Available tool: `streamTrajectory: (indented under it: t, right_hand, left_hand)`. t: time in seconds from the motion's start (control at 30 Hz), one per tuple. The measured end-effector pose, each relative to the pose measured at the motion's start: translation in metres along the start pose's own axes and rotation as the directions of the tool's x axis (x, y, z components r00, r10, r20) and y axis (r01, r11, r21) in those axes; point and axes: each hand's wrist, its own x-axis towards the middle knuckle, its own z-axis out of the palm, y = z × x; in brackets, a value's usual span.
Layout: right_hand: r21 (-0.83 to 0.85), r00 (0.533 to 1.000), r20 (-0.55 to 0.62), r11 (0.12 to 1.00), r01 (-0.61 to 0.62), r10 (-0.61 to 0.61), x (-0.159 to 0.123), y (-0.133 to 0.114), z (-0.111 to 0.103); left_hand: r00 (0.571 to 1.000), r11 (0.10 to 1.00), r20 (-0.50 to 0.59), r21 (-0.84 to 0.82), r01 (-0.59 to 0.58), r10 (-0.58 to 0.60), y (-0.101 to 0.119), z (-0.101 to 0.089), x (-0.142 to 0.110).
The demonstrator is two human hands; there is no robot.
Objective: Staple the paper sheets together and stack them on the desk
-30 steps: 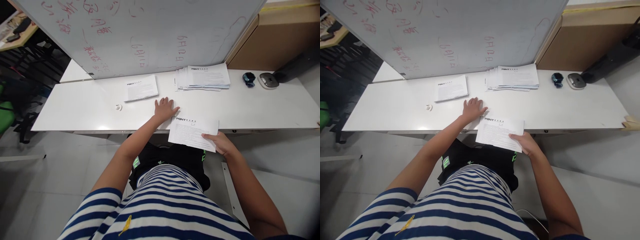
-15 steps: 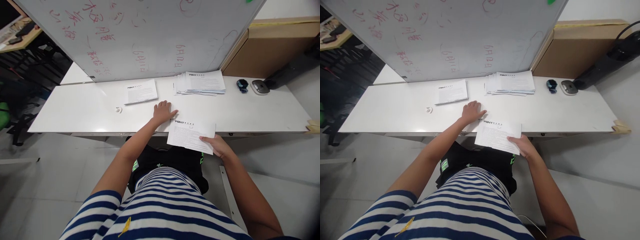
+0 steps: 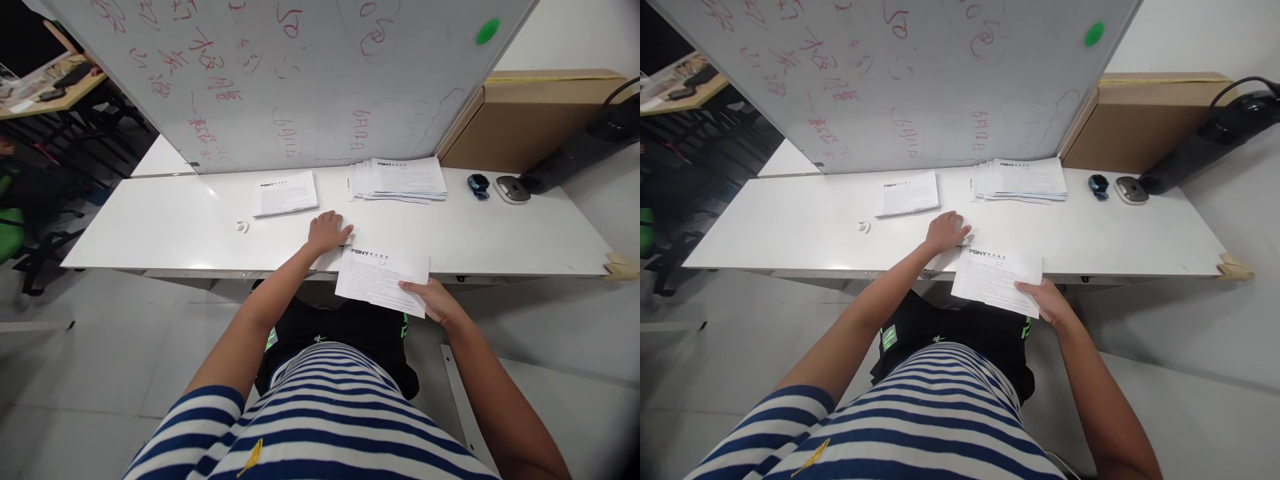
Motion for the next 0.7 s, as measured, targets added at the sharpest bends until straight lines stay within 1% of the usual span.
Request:
streamTrajectory:
  t: [0.13,0.3,0.37,0.43,0.5,0.57,0.63,0.7]
  right_hand:
    - [0.01,1.0,0.007,1.0,0.0,0.0,-0.001,0.0,0.0]
    - [0.072,0.997,0.069,0.997,0.016,-0.021,0.001,0.005,0.0]
    - [0.096,0.994,0.103,0.995,0.014,-0.024,0.002,0.008,0.0]
    - [0.11,0.992,0.124,0.994,0.009,-0.023,0.003,0.008,-0.002]
    - [0.117,0.994,0.109,0.993,0.007,-0.019,0.003,0.007,-0.006]
    - [0.121,0.997,0.07,0.992,0.027,-0.035,0.003,0.002,-0.012]
    - [0.118,0.996,0.009,0.989,0.084,-0.086,0.004,-0.009,-0.019]
    - [0.106,0.986,-0.063,0.982,0.158,-0.152,0.005,-0.025,-0.026]
  left_hand:
    - [1.0,0.996,-0.01,-0.087,-0.014,0.014,-0.002,-0.005,0.0]
    - [0.999,0.976,0.03,-0.216,-0.009,0.016,-0.006,-0.016,-0.002]
    - [0.999,0.973,0.028,-0.232,-0.014,0.021,-0.006,-0.018,-0.004]
    - [1.0,0.978,0.01,-0.206,-0.021,0.023,-0.004,-0.017,-0.005]
    - [1.0,0.986,-0.003,-0.165,-0.021,0.02,-0.001,-0.015,-0.005]
    - [1.0,0.992,-0.005,-0.127,-0.014,0.013,0.001,-0.013,-0.004]
    - [1.0,0.995,-0.003,-0.099,-0.006,0.006,0.003,-0.011,-0.004]
    - [1.0,0.996,-0.002,-0.084,-0.001,0.0,0.004,-0.01,-0.003]
